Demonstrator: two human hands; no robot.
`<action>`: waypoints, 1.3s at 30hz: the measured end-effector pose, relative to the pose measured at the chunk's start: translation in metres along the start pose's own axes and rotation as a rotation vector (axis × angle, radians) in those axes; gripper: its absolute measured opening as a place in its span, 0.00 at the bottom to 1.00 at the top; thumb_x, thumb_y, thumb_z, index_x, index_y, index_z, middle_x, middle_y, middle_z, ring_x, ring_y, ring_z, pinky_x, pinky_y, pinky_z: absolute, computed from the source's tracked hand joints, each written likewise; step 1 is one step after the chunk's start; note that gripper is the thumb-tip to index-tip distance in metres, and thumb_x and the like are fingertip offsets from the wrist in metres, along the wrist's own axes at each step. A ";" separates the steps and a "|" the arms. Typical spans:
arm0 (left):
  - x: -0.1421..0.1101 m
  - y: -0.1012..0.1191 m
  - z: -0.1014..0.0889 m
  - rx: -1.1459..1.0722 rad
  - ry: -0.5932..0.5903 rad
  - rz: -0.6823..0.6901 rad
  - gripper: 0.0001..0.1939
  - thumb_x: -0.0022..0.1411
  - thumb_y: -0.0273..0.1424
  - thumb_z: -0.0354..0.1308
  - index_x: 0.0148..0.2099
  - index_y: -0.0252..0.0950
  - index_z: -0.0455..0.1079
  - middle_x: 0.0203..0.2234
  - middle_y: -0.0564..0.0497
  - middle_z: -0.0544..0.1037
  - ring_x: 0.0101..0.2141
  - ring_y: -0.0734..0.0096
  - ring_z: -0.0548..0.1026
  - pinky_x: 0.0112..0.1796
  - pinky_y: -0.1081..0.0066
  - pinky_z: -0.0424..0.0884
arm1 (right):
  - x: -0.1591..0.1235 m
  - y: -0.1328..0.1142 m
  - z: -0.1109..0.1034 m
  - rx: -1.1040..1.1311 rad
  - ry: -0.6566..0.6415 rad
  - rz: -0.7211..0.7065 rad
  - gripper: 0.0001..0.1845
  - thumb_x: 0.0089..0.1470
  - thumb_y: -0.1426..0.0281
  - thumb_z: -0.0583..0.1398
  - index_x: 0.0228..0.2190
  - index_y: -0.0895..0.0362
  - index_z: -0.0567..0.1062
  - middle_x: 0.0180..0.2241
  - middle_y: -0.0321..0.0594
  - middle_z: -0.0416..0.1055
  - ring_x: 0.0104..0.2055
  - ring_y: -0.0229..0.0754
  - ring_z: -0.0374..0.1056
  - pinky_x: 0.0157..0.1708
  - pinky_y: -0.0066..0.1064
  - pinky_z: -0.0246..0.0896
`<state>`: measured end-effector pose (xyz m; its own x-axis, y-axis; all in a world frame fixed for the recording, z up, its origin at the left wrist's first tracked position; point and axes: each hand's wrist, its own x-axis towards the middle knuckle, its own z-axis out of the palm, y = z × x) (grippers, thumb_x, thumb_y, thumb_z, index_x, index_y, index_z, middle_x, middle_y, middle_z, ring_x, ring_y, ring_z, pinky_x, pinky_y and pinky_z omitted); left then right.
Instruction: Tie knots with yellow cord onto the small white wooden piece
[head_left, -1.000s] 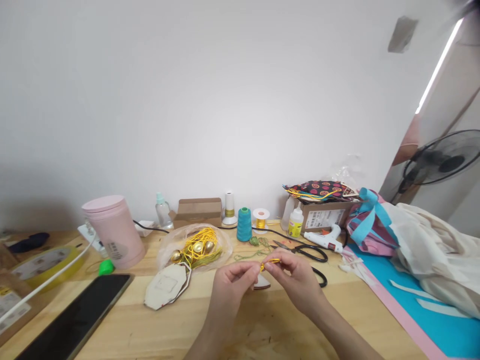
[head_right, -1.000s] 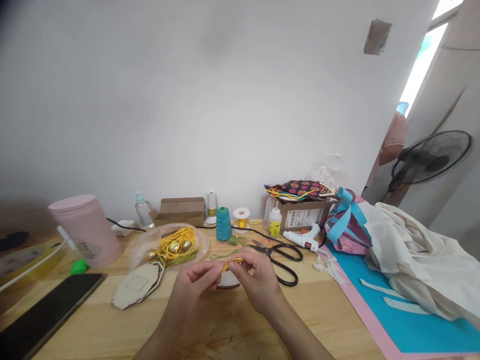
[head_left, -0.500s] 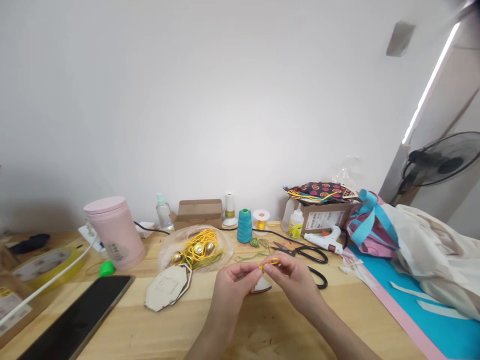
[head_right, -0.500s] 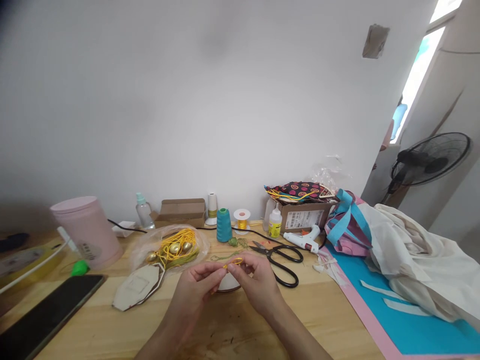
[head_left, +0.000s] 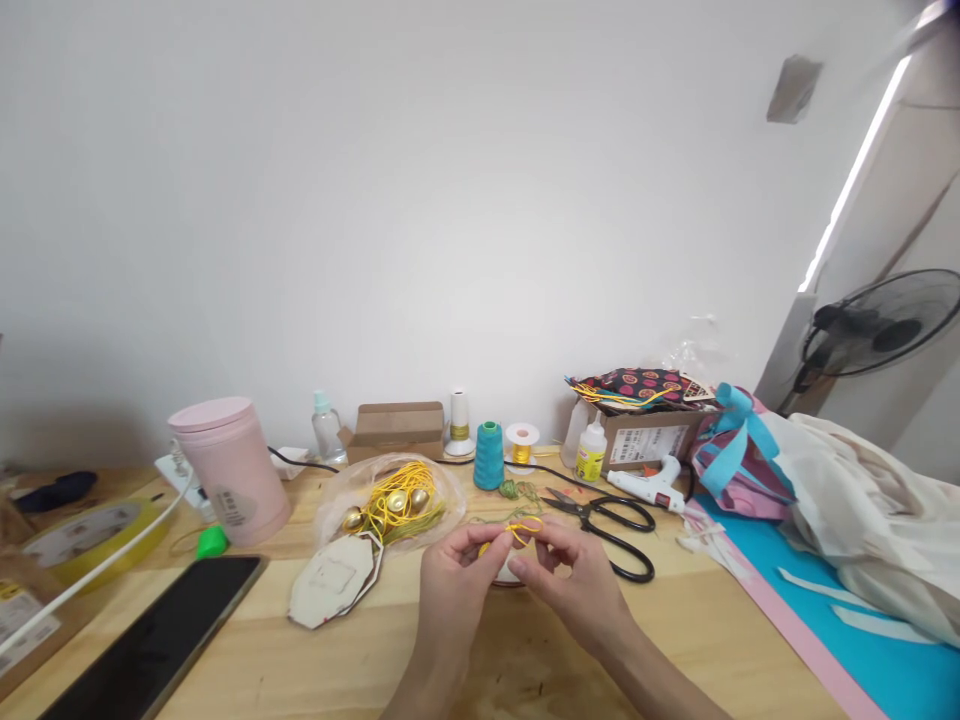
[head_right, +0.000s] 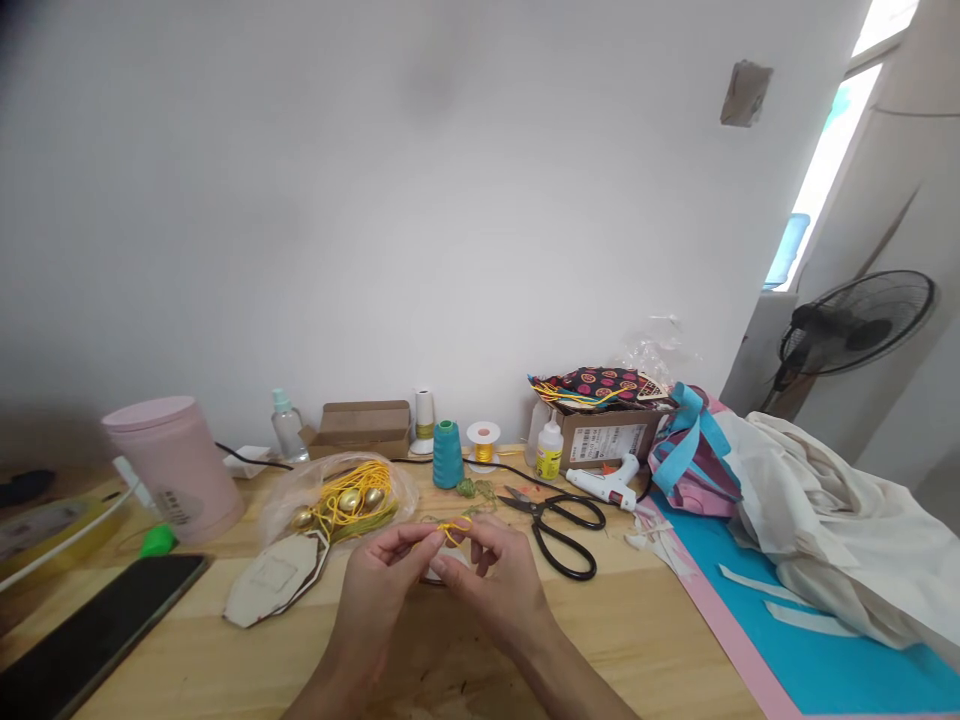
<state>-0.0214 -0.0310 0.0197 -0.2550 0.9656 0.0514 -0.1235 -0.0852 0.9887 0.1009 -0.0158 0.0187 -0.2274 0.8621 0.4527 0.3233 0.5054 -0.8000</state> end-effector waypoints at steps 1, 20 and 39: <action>0.000 -0.001 0.000 0.014 0.002 0.015 0.06 0.42 0.30 0.60 0.25 0.33 0.73 0.21 0.50 0.78 0.25 0.69 0.73 0.28 0.74 0.67 | 0.000 0.001 0.000 -0.011 -0.001 -0.008 0.11 0.44 0.65 0.57 0.18 0.59 0.71 0.15 0.31 0.53 0.19 0.32 0.51 0.17 0.23 0.47; 0.004 -0.009 0.001 0.256 -0.002 0.228 0.05 0.41 0.30 0.59 0.23 0.33 0.72 0.20 0.49 0.77 0.25 0.66 0.72 0.29 0.70 0.68 | -0.001 0.000 -0.004 -0.832 -0.008 -0.458 0.10 0.52 0.75 0.49 0.26 0.58 0.69 0.24 0.40 0.67 0.27 0.40 0.59 0.25 0.29 0.50; -0.003 -0.007 -0.002 0.192 -0.480 0.276 0.03 0.46 0.28 0.57 0.24 0.35 0.72 0.22 0.48 0.73 0.27 0.68 0.70 0.29 0.71 0.65 | 0.005 0.013 -0.037 0.696 -0.472 0.657 0.07 0.38 0.70 0.60 0.18 0.63 0.72 0.13 0.32 0.64 0.13 0.27 0.55 0.12 0.17 0.49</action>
<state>-0.0217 -0.0334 0.0128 0.2159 0.9210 0.3243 0.0732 -0.3464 0.9352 0.1380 -0.0035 0.0249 -0.5800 0.7821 -0.2280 -0.0498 -0.3134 -0.9483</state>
